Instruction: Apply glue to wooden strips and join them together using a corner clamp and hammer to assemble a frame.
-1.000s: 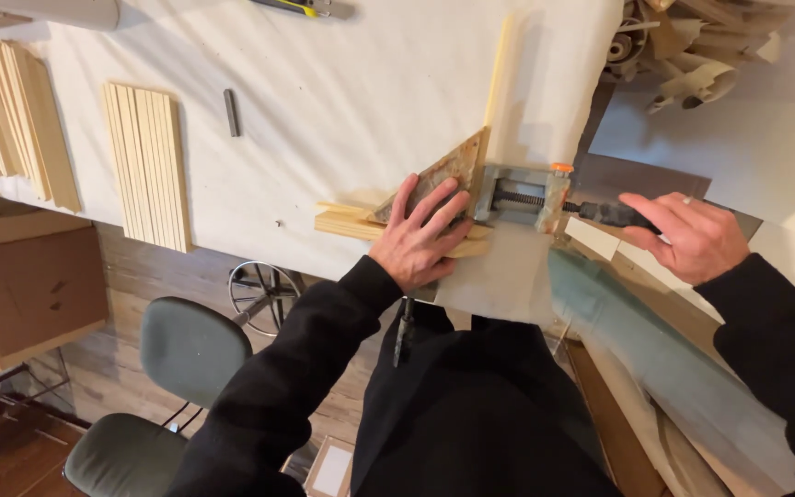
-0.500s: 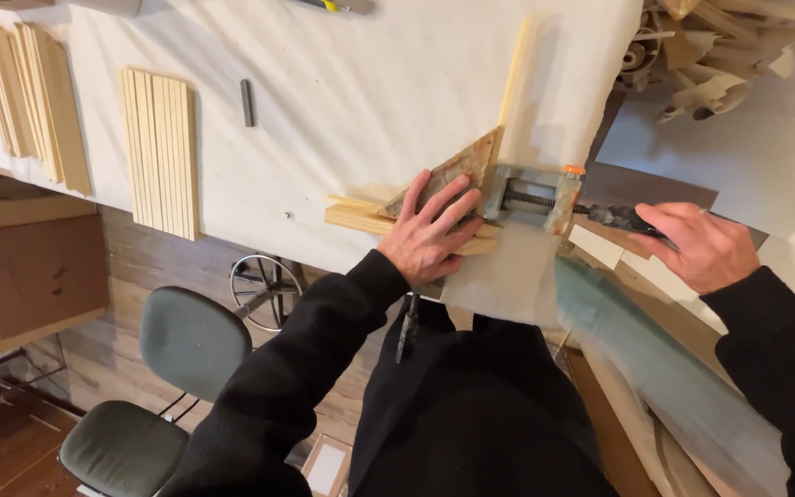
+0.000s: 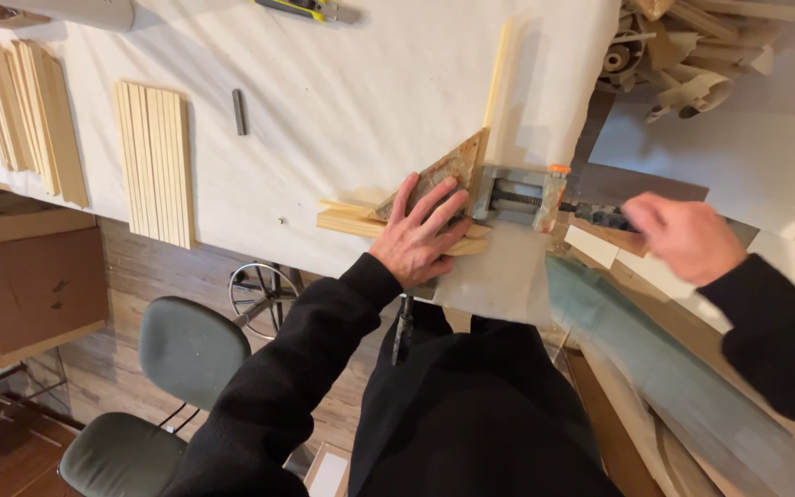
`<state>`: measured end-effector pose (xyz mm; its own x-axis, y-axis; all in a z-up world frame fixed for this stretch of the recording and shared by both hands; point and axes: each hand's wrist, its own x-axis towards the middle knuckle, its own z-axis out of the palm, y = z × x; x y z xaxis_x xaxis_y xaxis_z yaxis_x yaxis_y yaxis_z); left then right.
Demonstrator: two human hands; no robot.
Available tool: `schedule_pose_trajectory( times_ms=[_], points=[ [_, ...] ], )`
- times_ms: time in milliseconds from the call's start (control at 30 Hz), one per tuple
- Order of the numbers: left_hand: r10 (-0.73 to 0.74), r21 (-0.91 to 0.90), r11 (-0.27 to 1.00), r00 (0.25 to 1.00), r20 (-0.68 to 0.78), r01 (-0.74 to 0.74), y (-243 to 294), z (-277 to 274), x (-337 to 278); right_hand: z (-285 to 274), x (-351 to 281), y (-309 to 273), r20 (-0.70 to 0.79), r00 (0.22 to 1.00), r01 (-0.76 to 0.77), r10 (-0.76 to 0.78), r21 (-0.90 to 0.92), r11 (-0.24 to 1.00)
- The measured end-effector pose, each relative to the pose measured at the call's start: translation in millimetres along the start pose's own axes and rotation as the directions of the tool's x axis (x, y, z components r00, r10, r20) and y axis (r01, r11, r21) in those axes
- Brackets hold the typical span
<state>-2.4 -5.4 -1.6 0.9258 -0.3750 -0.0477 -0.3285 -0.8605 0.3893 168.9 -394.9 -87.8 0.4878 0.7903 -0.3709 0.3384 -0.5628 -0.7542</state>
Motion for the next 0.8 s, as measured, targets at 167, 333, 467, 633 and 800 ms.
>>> schedule_pose_trajectory(
  times_ms=[167,333,467,633,800],
  points=[
    [0.012,-0.008,1.0,1.0,-0.015,-0.012,-2,-1,-1,12,13,-72,-0.297,0.931,0.064,-0.214,-0.445,0.893],
    [0.02,-0.001,1.0,1.0,-0.022,-0.02,2,1,0,15,40,-60,-0.196,0.979,-0.149,0.051,-0.527,0.837],
    [-0.013,0.01,1.0,1.0,-0.008,0.013,4,-4,-3,15,48,-58,-0.058,0.971,-0.231,0.233,-0.493,0.839],
    [-0.004,-0.025,1.0,0.996,-0.085,0.002,1,3,-3,16,38,-68,-0.254,0.967,-0.15,0.022,-0.497,0.855],
    [0.033,-0.023,0.999,0.993,-0.115,-0.036,-1,8,-3,21,49,-66,-0.209,0.95,-0.31,0.232,-0.552,0.774]
  ],
)
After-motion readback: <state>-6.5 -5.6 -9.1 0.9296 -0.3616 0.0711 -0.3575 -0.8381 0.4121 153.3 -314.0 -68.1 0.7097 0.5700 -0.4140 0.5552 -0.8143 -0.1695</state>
